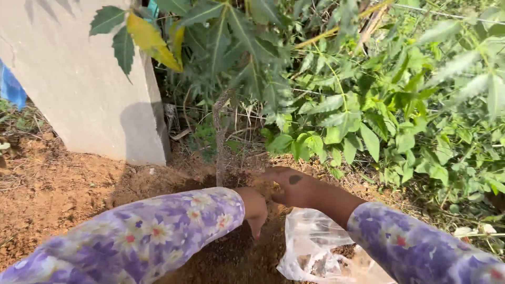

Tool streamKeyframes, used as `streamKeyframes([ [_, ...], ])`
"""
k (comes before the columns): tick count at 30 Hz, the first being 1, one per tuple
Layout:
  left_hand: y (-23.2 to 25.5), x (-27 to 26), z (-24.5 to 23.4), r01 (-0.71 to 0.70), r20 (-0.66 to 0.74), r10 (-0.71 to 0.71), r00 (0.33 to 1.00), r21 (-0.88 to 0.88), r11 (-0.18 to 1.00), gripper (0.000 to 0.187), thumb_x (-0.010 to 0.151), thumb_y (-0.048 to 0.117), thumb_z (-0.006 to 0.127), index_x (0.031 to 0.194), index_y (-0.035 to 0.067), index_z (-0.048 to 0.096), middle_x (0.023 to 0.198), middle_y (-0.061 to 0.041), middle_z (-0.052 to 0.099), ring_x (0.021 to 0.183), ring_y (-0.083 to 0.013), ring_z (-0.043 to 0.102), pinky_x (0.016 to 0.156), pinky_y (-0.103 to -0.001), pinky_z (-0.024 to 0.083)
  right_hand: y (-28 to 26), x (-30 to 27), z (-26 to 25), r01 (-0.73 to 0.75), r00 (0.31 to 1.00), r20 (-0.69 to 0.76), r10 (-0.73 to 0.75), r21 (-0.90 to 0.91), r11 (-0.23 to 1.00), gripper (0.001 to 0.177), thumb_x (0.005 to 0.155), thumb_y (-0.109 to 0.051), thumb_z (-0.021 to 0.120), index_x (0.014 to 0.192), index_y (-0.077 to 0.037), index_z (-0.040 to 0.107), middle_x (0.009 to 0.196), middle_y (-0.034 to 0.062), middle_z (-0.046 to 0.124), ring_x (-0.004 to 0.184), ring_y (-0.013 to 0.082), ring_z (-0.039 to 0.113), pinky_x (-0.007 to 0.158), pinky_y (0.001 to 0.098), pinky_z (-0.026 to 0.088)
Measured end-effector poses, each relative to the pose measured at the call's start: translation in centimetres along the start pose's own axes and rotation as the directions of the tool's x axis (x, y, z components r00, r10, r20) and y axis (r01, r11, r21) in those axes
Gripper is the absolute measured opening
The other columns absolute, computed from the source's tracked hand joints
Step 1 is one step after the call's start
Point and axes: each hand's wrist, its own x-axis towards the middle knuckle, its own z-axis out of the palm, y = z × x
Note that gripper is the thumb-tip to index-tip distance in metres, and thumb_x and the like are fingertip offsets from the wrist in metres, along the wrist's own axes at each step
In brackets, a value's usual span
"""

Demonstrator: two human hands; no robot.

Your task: Planting a small tree seedling in a prepared hole and adding soil and compost.

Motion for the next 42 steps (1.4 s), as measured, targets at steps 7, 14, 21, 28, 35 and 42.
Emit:
streamKeyframes([
  [7, 2.4, 1.7, -5.0, 0.045, -0.215, -0.012, 0.977, 0.148, 0.988, 0.047, 0.085, 0.044, 0.069, 0.116, 0.011, 0.081, 0.123, -0.016, 0.079, 0.113, -0.0349, 0.073, 0.099, -0.050, 0.056, 0.5, -7.5, -2.8, -0.254, 0.936, 0.189, 0.296, -0.217, 0.943, 0.054, 0.090, -0.033, 0.069, 0.139, -0.015, 0.054, 0.140, 0.0091, 0.058, 0.126, 0.0298, 0.060, 0.107, 0.0400, 0.048],
  [14, 5.9, -2.2, -9.5, 0.232, -0.299, -0.167, 0.940, 0.198, 0.952, 0.057, 0.082, 0.034, 0.081, 0.131, 0.009, 0.067, 0.143, -0.027, 0.052, 0.136, -0.0440, 0.047, 0.115, -0.080, 0.004, 2.0, -12.1, -4.2, -0.287, 0.897, 0.214, 0.387, -0.385, 0.877, 0.053, 0.091, -0.032, 0.067, 0.140, -0.017, 0.054, 0.145, 0.0065, 0.053, 0.129, 0.0304, 0.055, 0.107, 0.0420, 0.047],
  [21, 9.0, -0.8, -10.6, 0.243, -0.154, -0.212, 0.965, 0.226, 0.943, 0.041, 0.076, 0.018, 0.078, 0.114, 0.000, 0.075, 0.113, -0.023, 0.073, 0.107, -0.0402, 0.072, 0.091, -0.064, 0.058, 2.3, -15.7, -4.4, -0.252, 0.928, 0.174, 0.330, -0.360, 0.898, 0.048, 0.090, -0.027, 0.066, 0.135, -0.013, 0.058, 0.138, 0.0098, 0.057, 0.124, 0.0322, 0.058, 0.103, 0.0440, 0.048],
  [28, 12.9, 12.2, -6.5, 0.268, -0.008, -0.289, 0.957, -0.347, 0.899, 0.038, 0.093, 0.020, 0.055, 0.117, -0.006, 0.070, 0.098, -0.021, 0.077, 0.082, -0.0340, 0.077, 0.075, -0.050, 0.058, 3.7, -18.8, -1.4, -0.250, 0.960, 0.081, 0.266, -0.169, 0.953, 0.036, 0.090, -0.025, 0.064, 0.123, -0.009, 0.065, 0.118, 0.0137, 0.068, 0.106, 0.0337, 0.068, 0.091, 0.0438, 0.055],
  [35, 15.5, 13.4, -4.5, 0.052, 0.118, 0.141, 0.983, -0.913, 0.404, 0.052, 0.095, 0.027, 0.059, 0.130, -0.012, 0.058, 0.113, -0.024, 0.074, 0.092, -0.0283, 0.074, 0.080, -0.038, 0.057, 7.4, -21.0, 0.2, -0.561, 0.824, 0.153, 0.545, 0.355, 0.748, 0.033, 0.094, -0.031, 0.057, 0.097, -0.002, 0.072, 0.099, 0.0179, 0.073, 0.092, 0.0289, 0.074, 0.087, 0.0423, 0.059],
  [42, 13.2, 17.0, -0.7, -0.118, -0.297, -0.110, 0.948, -0.651, 0.750, 0.089, 0.084, 0.010, 0.062, 0.157, -0.003, 0.014, 0.161, -0.026, 0.023, 0.145, -0.0421, 0.029, 0.118, -0.047, 0.031, 12.0, -23.8, 4.0, -0.497, 0.867, 0.390, 0.310, 0.625, 0.602, 0.048, 0.096, -0.031, 0.058, 0.132, 0.000, 0.061, 0.131, 0.0219, 0.067, 0.119, 0.0337, 0.067, 0.105, 0.0451, 0.052],
])
